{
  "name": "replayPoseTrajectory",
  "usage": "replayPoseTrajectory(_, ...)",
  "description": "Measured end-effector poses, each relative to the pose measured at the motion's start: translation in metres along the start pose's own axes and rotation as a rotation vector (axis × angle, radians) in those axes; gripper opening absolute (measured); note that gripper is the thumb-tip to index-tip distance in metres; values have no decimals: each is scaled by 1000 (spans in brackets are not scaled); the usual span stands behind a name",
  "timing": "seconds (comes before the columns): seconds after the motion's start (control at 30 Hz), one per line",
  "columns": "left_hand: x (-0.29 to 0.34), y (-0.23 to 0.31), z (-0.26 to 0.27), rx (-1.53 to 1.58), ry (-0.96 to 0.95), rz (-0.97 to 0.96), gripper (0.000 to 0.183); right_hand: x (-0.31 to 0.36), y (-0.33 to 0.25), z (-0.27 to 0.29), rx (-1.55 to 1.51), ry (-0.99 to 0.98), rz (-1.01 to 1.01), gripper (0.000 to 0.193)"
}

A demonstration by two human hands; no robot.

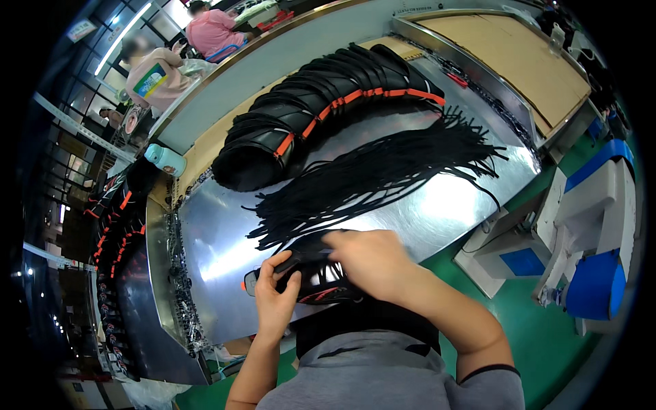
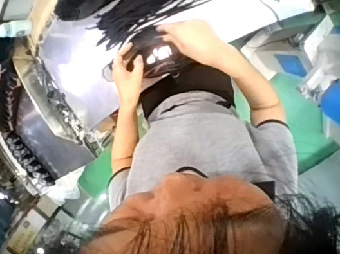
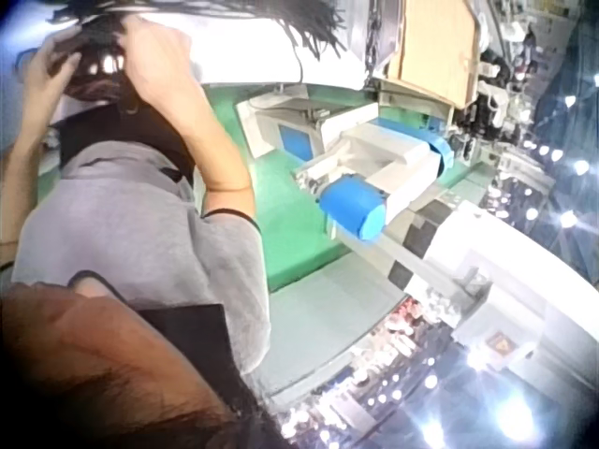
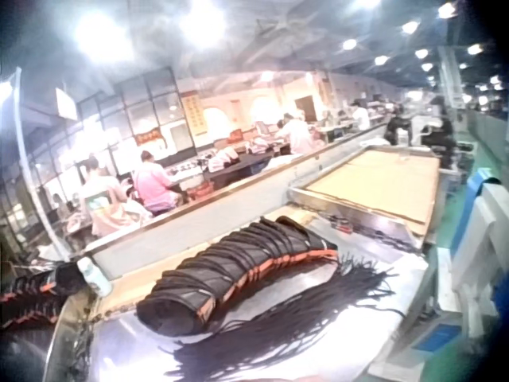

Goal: The person laces black shoes with black shoelaces on a metal workbench. They thread the laces through eyelets, pull them tight, and place the finished shoes aside. The process is repeated for multiple shoes.

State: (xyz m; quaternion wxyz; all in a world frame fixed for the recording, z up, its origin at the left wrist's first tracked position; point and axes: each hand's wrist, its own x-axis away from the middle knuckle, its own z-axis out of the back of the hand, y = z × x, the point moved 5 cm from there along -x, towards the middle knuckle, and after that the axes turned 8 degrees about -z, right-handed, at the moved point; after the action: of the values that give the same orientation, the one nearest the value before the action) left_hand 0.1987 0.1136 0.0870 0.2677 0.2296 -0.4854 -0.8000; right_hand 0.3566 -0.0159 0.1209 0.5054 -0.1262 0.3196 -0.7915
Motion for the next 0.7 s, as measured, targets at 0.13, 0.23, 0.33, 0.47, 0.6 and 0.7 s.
replayPoseTrajectory(0.13,-12,0,-15,51,104,70,36,13,39,-26,-347,294,-215,22)
replayPoseTrajectory(0.23,-16,7,-22,-235,157,-35,35,20,33,-39,-221,457,-17,19)
replayPoseTrajectory(0.33,-20,3,-19,-140,136,-73,35,13,32,-40,-148,490,-51,19)
replayPoseTrajectory(0.47,-16,8,8,673,-98,224,40,10,34,-44,-106,520,-130,14)
replayPoseTrajectory(0.6,-18,7,35,807,-200,130,31,4,37,-51,-89,491,-169,13)
replayPoseTrajectory(0.7,-12,5,32,121,-68,57,19,-2,40,-50,-188,471,-168,13)
